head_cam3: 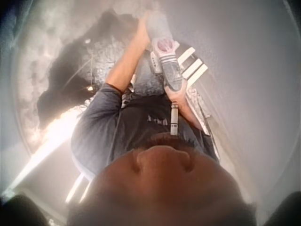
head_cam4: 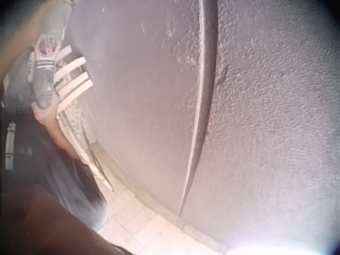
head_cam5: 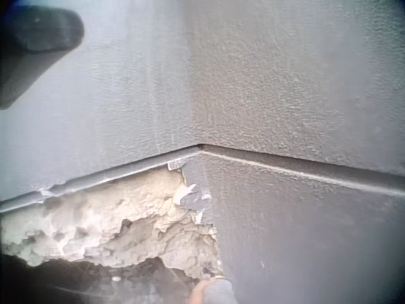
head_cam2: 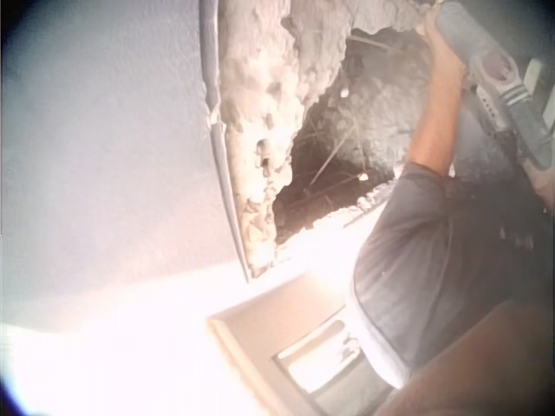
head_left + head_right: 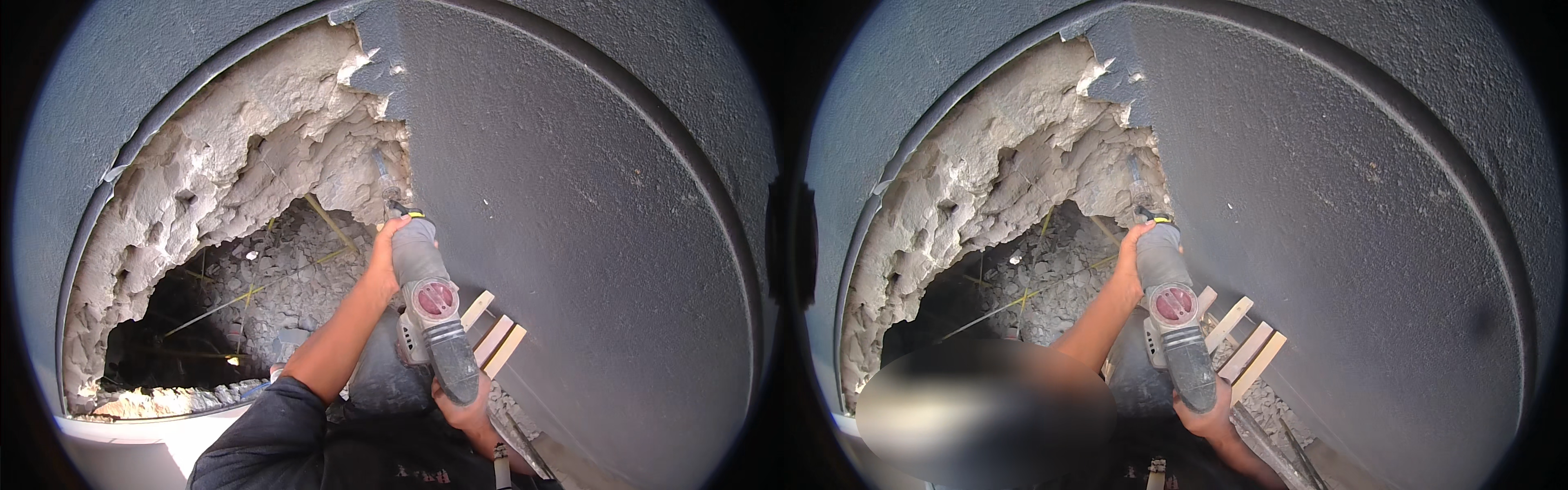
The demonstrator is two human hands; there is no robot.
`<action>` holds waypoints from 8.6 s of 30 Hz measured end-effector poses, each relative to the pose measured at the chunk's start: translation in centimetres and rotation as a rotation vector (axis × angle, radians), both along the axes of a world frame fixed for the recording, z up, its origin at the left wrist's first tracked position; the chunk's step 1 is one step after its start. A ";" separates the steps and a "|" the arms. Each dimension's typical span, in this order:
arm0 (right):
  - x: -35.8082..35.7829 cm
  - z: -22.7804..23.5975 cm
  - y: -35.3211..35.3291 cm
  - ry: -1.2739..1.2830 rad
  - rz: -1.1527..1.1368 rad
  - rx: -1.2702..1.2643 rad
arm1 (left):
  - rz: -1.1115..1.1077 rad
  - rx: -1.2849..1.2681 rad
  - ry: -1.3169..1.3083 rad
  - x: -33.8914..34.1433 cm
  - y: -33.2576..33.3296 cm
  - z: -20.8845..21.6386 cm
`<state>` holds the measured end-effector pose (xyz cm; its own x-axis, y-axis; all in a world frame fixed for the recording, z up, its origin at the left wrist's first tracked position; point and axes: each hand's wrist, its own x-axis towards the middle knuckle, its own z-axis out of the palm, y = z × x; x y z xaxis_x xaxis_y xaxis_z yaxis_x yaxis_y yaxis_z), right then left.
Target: The person uses a rotary hammer to break a hole in a concrete wall. The person holds the tool with both hands and repeatedly strikes the wall, enlarging the opening and causing debris to fall.
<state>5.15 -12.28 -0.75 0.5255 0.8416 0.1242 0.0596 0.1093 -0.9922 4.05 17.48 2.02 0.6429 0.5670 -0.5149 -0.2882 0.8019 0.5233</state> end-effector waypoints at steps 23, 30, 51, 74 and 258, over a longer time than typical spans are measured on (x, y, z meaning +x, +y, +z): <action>-0.3 0.1 3.5 0.165 0.010 0.018 | -0.039 0.041 -0.029 0.2 3.5 2.4; -5.3 10.1 -5.0 0.243 0.076 -0.129 | -0.095 -0.064 0.001 -5.3 -4.6 6.5; -3.6 -0.3 0.9 0.384 0.020 -0.016 | -0.013 -0.030 0.033 -4.9 1.3 -0.8; 0.3 -2.1 -6.1 0.471 0.002 0.077 | -0.054 -0.007 0.088 -0.6 -5.9 -3.0; -29.1 8.6 -18.7 0.226 0.145 -0.258 | 0.112 -0.046 -0.018 -33.2 -19.2 4.4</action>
<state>-23.92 -30.94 7.90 0.3889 0.8977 -0.2071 -0.1620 -0.1547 -0.9746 -29.14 -1.77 6.47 0.5860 0.6123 -0.5307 -0.3868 0.7870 0.4807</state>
